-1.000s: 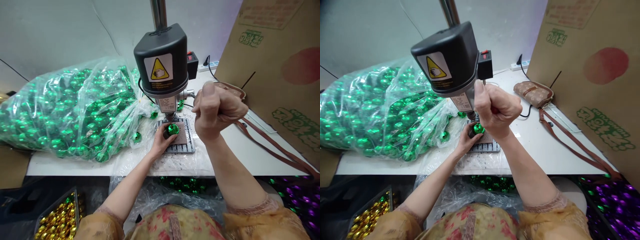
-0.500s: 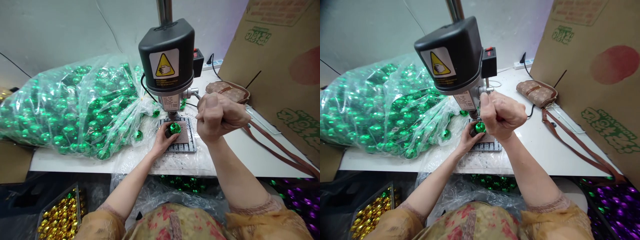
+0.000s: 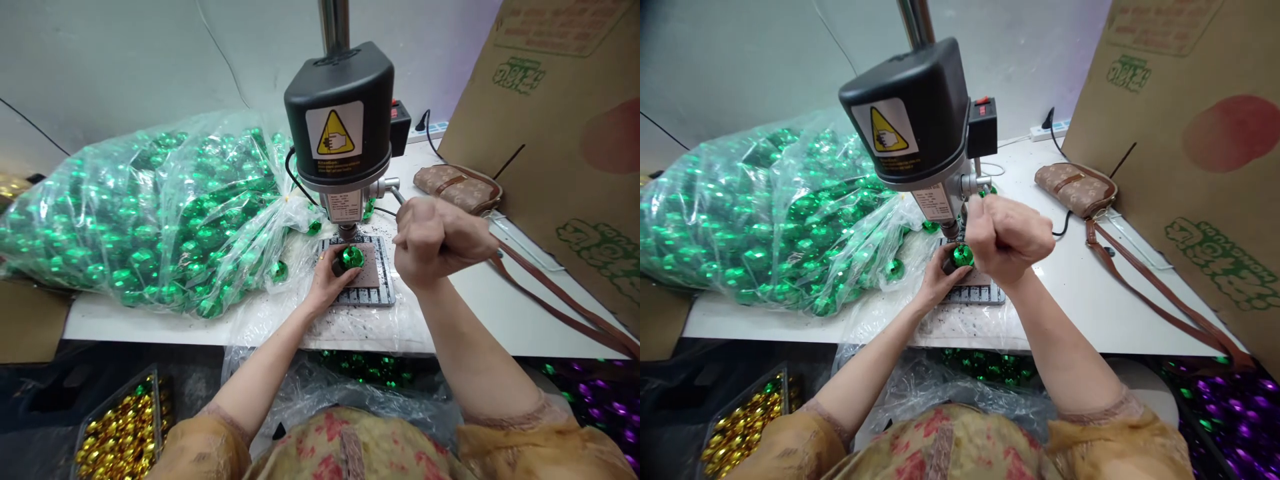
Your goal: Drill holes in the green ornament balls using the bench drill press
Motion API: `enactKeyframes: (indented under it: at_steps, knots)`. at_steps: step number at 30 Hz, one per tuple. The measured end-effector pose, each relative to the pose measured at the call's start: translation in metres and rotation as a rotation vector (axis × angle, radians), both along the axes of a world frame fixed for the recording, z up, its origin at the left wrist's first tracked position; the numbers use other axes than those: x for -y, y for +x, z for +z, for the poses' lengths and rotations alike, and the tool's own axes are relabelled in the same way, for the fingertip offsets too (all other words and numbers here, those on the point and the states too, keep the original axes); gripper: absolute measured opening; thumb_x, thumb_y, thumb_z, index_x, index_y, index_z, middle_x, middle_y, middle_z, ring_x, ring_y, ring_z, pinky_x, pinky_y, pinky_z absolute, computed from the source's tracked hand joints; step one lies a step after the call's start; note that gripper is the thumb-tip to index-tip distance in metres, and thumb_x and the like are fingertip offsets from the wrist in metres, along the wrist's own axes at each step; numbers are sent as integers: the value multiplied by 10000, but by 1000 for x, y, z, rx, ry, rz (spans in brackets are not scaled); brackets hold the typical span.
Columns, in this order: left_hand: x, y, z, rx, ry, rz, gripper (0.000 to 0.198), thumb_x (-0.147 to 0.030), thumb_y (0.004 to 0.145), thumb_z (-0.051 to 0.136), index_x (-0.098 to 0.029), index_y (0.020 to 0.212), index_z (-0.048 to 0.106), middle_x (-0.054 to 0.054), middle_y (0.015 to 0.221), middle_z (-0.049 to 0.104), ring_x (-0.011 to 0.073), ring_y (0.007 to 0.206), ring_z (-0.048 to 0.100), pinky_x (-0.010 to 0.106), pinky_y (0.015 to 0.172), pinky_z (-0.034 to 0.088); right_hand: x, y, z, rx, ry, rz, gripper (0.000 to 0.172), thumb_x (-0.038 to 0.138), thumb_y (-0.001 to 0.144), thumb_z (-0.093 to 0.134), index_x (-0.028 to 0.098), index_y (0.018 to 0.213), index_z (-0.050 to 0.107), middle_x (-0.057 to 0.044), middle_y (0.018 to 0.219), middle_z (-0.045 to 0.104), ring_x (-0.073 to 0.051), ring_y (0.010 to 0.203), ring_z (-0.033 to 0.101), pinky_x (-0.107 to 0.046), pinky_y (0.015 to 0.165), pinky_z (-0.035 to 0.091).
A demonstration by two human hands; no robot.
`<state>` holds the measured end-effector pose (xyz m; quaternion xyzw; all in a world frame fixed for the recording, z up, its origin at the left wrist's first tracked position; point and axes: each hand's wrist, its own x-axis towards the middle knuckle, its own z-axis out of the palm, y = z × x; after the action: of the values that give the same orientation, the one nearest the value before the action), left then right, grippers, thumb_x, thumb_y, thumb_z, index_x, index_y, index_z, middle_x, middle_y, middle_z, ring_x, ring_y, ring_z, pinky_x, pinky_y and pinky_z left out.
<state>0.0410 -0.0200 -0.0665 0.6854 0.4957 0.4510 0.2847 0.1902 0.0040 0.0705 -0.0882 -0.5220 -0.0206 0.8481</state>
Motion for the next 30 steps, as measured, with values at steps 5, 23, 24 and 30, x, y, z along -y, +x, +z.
enactKeyframes:
  at_steps: [5, 23, 24, 30]
  knots:
    - [5, 4, 4, -9, -1, 131, 467, -370, 798, 790, -215, 1195, 599, 93, 1171, 665, 268, 1127, 623, 437, 988, 495, 4, -5, 49, -83, -183, 57, 448, 111, 883, 596, 177, 462, 455, 79, 406, 368, -15, 368, 290, -265, 423, 227]
    - [-68, -55, 27, -376, 195, 208, 96, -246, 888, 599, -195, 929, 670, 145, 978, 703, 310, 996, 600, 473, 965, 458, -1, -3, 58, -36, -292, 20, 481, 302, 915, 606, 187, 487, 420, 73, 429, 355, -21, 393, 284, -270, 463, 281]
    - [-87, -58, 24, -347, 153, 214, 46, -225, 841, 651, -202, 877, 669, 131, 926, 703, 317, 1003, 604, 480, 977, 456, -2, -3, 58, -35, -289, 19, 484, 313, 915, 608, 186, 486, 422, 74, 428, 355, -20, 391, 283, -268, 458, 278]
    - [-124, -61, 16, -298, 62, 147, 156, -175, 669, 784, -214, 780, 681, 89, 864, 721, 312, 972, 646, 478, 970, 490, 1, -2, 59, -18, -315, -3, 454, 231, 936, 571, 191, 502, 441, 77, 439, 369, -17, 404, 315, -245, 475, 316]
